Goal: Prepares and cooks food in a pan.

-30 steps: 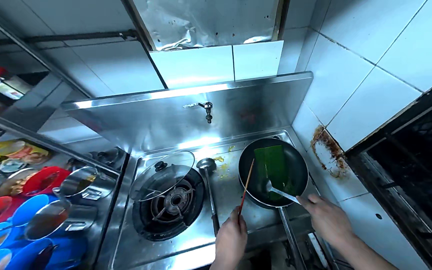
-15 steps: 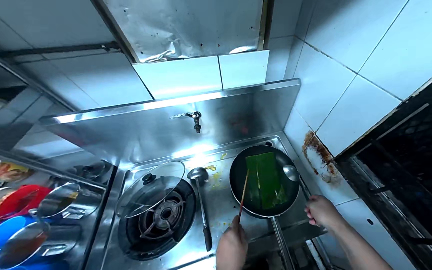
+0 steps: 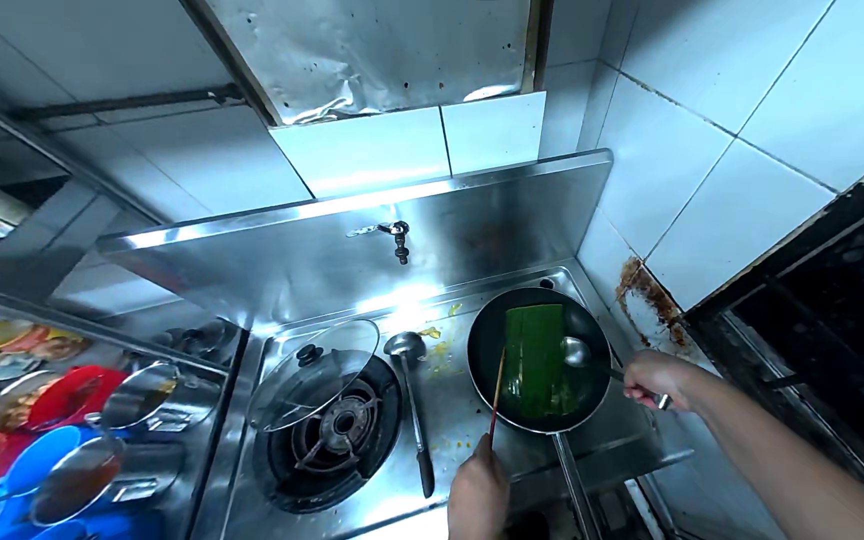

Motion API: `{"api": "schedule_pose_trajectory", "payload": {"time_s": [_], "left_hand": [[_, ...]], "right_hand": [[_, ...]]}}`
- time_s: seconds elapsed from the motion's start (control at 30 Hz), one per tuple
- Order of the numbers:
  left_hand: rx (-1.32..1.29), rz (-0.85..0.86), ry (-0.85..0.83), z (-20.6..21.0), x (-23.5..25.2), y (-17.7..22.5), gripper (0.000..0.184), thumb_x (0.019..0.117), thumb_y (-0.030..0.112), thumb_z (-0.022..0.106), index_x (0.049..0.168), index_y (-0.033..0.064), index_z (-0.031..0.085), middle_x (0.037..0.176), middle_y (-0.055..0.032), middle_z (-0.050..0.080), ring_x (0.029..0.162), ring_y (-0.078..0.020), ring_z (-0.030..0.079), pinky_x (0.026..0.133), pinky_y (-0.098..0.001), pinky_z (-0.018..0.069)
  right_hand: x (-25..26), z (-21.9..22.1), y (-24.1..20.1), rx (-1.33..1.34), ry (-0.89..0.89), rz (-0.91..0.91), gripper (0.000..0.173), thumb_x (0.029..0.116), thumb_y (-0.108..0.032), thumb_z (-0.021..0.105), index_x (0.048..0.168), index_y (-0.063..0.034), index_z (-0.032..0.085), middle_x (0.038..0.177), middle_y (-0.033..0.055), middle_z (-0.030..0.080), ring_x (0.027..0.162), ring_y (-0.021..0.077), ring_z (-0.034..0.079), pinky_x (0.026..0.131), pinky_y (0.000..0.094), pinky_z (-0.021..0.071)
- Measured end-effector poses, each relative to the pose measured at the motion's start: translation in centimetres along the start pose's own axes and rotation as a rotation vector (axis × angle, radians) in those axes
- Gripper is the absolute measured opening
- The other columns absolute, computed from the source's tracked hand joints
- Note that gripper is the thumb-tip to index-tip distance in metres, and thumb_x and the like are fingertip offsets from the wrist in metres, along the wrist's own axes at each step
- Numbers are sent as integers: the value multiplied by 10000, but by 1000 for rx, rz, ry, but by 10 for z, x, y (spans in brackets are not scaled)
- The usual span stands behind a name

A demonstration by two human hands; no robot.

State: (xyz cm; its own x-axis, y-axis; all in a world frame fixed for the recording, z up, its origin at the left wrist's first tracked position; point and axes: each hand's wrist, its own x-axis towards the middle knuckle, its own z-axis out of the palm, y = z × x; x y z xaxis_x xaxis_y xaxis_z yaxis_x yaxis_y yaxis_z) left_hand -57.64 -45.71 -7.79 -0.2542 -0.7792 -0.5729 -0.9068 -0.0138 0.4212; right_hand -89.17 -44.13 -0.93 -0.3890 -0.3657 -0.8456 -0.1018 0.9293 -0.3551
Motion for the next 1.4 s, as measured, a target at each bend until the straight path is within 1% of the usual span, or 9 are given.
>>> {"api": "schedule_pose_trajectory", "payload": {"time_s": [0.17,0.27,0.43,0.63,0.9,1.0,1.13,1.23,1.4], "left_hand": [[3,-2,-1,-2,1,1,444,1086,244,395,1497,165,542,1125,-143,744,1044,-316,724,923,-532,564],[-1,-15,-8,-1,0,3,446,1088,242,396,1505,169,537,1145,-151,741,1055,-323,722,931,-539,561],[13,-6,-7,-2,-5,3,448,1085,231,399,1505,154,538,1144,-158,743,1055,-335,722,937,-543,558],[100,-17,-18,-4,-12,-7,464,1081,234,397,1526,158,507,1140,-165,741,1050,-346,724,922,-541,567],[152,-23,-35,-2,-19,-12,488,1080,221,392,1559,161,462,1159,-154,739,1059,-331,723,933,-522,567],[130,-34,-31,-2,-16,-14,496,1082,217,390,1572,153,437,1143,-164,739,1047,-338,725,930,-524,568],[113,-51,-22,-8,-11,-18,491,1081,217,397,1566,162,452,1132,-173,743,1043,-352,725,930,-543,561],[119,-58,4,-9,-5,-15,488,1083,216,388,1563,166,456,1132,-182,741,1043,-365,725,919,-554,566],[145,-65,14,-13,-3,-16,479,1085,223,385,1553,177,474,1173,-171,734,1077,-354,716,948,-552,555]], "right_hand": [[10,-9,7,28,-90,-27,117,993,-17,518,1102,-28,559,715,26,575,517,71,526,466,196,434],[12,-11,11,30,-90,-26,99,996,-10,495,1080,-37,541,730,33,572,524,76,526,476,202,441],[5,-11,10,-76,-135,-25,152,990,-2,510,1138,-17,543,739,35,571,523,78,520,486,206,444],[3,-17,19,-180,-199,10,173,979,-2,521,1142,-10,578,739,41,603,513,78,537,469,206,445],[8,-3,28,-45,-270,-37,113,1008,-29,507,1079,-15,594,731,42,607,511,81,541,467,202,449],[8,14,26,10,-272,-63,163,993,-29,513,1142,-18,578,765,39,616,542,85,557,493,217,468],[9,21,34,88,-294,-51,159,1007,-34,512,1152,-32,578,771,33,609,557,85,565,504,214,477],[8,36,30,141,-300,-51,200,991,-21,522,1188,-27,552,776,52,625,595,122,619,553,254,539],[1,28,26,104,-211,-49,228,1006,-12,513,1233,-8,537,800,69,653,641,135,662,605,265,570]]}}
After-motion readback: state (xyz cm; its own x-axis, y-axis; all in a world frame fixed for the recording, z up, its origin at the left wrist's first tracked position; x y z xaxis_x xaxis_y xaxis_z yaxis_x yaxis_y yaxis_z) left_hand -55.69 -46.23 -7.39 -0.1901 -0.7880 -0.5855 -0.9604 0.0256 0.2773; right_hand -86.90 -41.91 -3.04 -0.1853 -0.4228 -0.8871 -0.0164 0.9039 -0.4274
